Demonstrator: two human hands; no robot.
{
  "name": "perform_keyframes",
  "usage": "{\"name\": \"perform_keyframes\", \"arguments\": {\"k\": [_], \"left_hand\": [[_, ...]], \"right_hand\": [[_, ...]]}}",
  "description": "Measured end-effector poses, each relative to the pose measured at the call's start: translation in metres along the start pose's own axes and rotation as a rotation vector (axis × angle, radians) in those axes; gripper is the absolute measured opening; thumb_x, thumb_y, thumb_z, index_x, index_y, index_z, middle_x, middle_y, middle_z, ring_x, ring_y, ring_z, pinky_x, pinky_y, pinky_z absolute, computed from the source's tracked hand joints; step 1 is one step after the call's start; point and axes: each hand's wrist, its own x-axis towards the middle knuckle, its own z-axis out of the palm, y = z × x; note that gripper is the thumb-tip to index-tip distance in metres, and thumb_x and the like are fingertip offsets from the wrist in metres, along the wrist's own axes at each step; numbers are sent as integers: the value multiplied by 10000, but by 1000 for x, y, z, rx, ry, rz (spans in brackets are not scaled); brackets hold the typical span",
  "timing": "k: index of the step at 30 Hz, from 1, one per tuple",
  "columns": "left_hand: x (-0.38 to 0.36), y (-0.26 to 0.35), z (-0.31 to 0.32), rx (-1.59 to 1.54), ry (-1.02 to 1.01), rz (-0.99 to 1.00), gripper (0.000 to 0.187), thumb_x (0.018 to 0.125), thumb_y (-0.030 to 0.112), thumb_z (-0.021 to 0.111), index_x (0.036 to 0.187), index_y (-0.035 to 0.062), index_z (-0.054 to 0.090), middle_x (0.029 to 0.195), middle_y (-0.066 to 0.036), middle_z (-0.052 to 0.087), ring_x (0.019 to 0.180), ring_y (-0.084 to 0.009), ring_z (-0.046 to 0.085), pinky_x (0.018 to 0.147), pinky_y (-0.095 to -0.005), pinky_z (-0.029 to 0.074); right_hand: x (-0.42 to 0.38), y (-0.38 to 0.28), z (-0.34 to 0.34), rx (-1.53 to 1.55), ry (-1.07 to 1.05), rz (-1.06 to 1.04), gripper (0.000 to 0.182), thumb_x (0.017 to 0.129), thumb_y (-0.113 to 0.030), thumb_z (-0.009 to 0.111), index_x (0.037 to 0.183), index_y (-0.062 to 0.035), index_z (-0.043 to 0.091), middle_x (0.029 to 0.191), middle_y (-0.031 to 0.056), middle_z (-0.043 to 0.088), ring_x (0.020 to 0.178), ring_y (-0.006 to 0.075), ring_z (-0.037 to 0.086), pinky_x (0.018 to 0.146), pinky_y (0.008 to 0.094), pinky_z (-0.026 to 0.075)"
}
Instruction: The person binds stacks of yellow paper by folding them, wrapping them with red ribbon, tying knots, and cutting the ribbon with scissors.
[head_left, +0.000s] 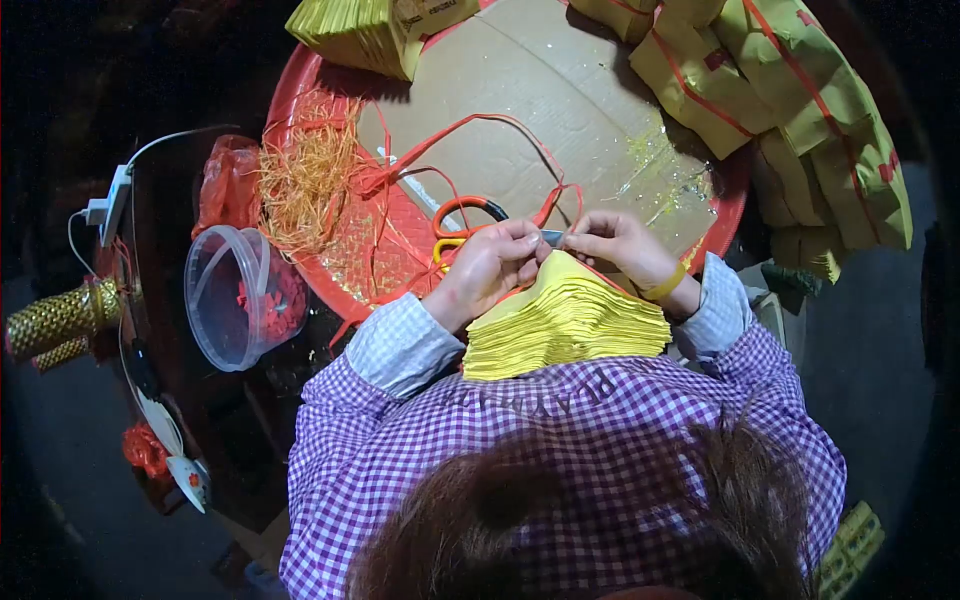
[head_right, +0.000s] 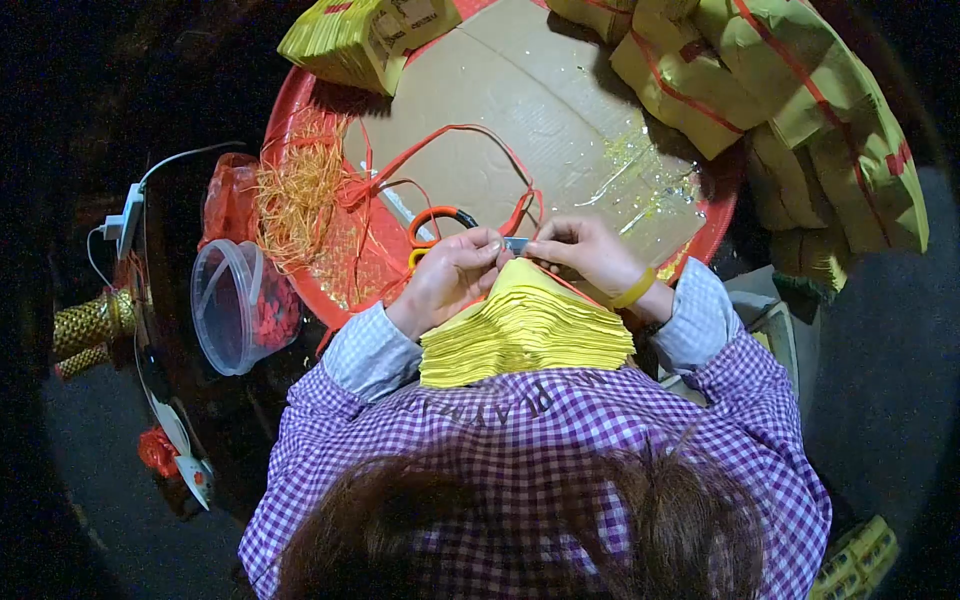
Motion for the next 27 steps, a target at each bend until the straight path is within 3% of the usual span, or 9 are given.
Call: {"name": "perform_keyframes", "arguments": {"k": [6, 10, 16, 20, 25, 27], "left_hand": [[1, -1, -4, -16, -78, 21, 81, 897, 36, 454, 907, 19, 532, 809, -82, 596, 596, -78, 485, 519, -155, 378], [-3, -1, 8, -39, 91, 14, 77, 891, 34, 464, 899, 14, 538, 805, -91, 597, 608, -89, 498, 530, -168, 393], [-3, -5, -3, 138, -21, 177, 70, 884, 48, 478, 864, 36, 544, 821, -68, 601, 605, -117, 501, 542, -212, 401], [10, 7, -3, 651, 1, 375, 61, 876, 67, 501, 854, 39, 550, 791, -48, 585, 602, -123, 492, 542, -233, 388], [28, 26, 2, 1310, 14, 603, 61, 866, 91, 531, 841, 43, 558, 753, -23, 565, 599, -132, 479, 541, -258, 370], [18, 33, 8, 1387, -18, 511, 67, 865, 99, 536, 843, 39, 557, 742, -24, 561, 597, -128, 474, 544, -256, 371]], "right_hand": [[6, -3, 11, 85, -13, -65, 57, 857, -89, 577, 856, -32, 581, 718, 7, 572, 574, 30, 461, 500, 145, 341], [10, 1, 17, 555, -26, 71, 80, 852, -80, 584, 784, -38, 578, 656, 0, 548, 554, 37, 458, 488, 151, 344], [23, 2, 4, 363, -107, 139, 104, 852, -73, 583, 752, -48, 569, 651, 1, 541, 525, 49, 460, 473, 148, 345], [30, -5, 0, 75, -170, 83, 82, 848, -73, 589, 770, -48, 578, 653, 1, 543, 507, 43, 456, 461, 148, 349], [24, -7, 0, 65, -88, 136, 60, 836, -69, 601, 781, -49, 587, 662, 7, 549, 528, 50, 481, 481, 153, 375], [21, -6, 1, 117, -70, 135, 54, 834, -67, 601, 784, -51, 589, 665, 6, 550, 541, 49, 485, 494, 151, 378]]}}
